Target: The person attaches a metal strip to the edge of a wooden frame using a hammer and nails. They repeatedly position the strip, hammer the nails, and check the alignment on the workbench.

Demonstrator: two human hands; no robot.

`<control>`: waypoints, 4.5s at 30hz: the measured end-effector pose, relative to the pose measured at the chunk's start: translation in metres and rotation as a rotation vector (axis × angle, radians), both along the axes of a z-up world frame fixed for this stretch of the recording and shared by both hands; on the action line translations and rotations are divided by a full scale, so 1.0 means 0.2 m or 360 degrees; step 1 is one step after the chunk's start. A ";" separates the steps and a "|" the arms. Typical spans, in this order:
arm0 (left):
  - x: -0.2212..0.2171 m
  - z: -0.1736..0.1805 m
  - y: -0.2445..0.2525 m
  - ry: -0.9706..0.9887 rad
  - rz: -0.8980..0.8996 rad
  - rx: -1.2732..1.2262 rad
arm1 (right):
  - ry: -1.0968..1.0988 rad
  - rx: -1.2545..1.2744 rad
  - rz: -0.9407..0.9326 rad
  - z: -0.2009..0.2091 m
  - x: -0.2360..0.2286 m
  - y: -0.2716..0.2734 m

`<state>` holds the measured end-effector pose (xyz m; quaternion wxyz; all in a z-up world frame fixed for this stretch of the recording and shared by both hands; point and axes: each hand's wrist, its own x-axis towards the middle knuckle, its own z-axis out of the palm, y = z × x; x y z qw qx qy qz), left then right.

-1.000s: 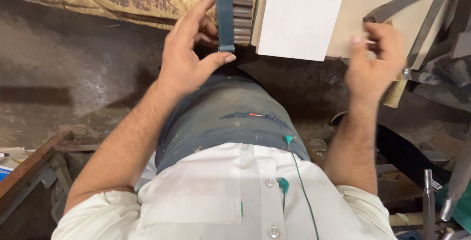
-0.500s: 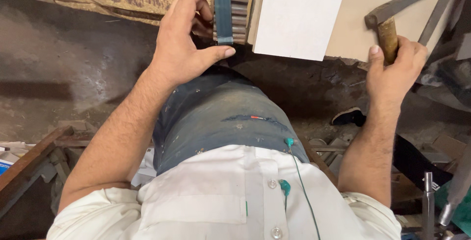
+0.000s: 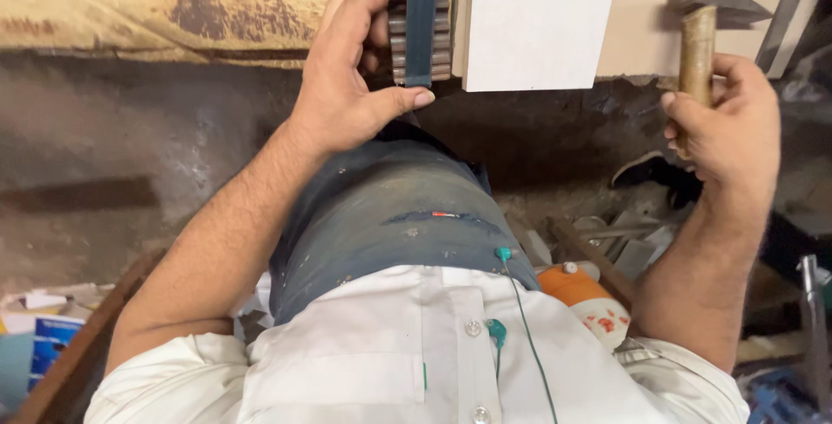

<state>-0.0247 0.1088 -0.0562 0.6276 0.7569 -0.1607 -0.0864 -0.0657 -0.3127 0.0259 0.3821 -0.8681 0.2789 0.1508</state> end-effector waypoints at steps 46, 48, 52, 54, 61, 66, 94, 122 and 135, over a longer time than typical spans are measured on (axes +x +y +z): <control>-0.12 0.11 0.24 0.0830 -0.0298 -0.0720 | -0.0935 0.0114 0.0020 -0.10 -0.09 1.24; -0.10 0.11 0.19 0.0741 -0.0277 -0.0613 | -0.0925 0.0522 -0.0226 -0.03 -0.27 1.20; -0.05 0.06 0.10 0.0484 -0.0141 -0.0570 | -0.1095 0.0831 -0.0253 0.07 -0.55 1.19; -0.02 0.05 0.09 0.0304 -0.0088 -0.0440 | -0.1097 0.0728 -0.0256 0.09 -0.66 1.23; 0.10 0.05 0.09 -0.0074 -0.0162 -0.0228 | -0.0804 0.0347 -0.0246 0.21 -0.84 1.38; 0.13 0.06 0.06 0.0061 -0.0141 -0.0225 | -0.0967 0.0044 0.0180 0.21 -0.84 1.42; 0.16 -0.01 0.05 0.0246 -0.0228 -0.0441 | -0.1228 -0.0170 0.0411 0.19 -0.82 1.48; 0.17 0.00 0.03 0.0238 -0.0262 -0.0471 | -0.0911 -0.0208 0.0229 0.29 -0.82 1.52; 0.15 0.00 0.05 0.0225 -0.0230 -0.0409 | -0.0749 -0.0347 0.0378 0.28 -0.80 1.53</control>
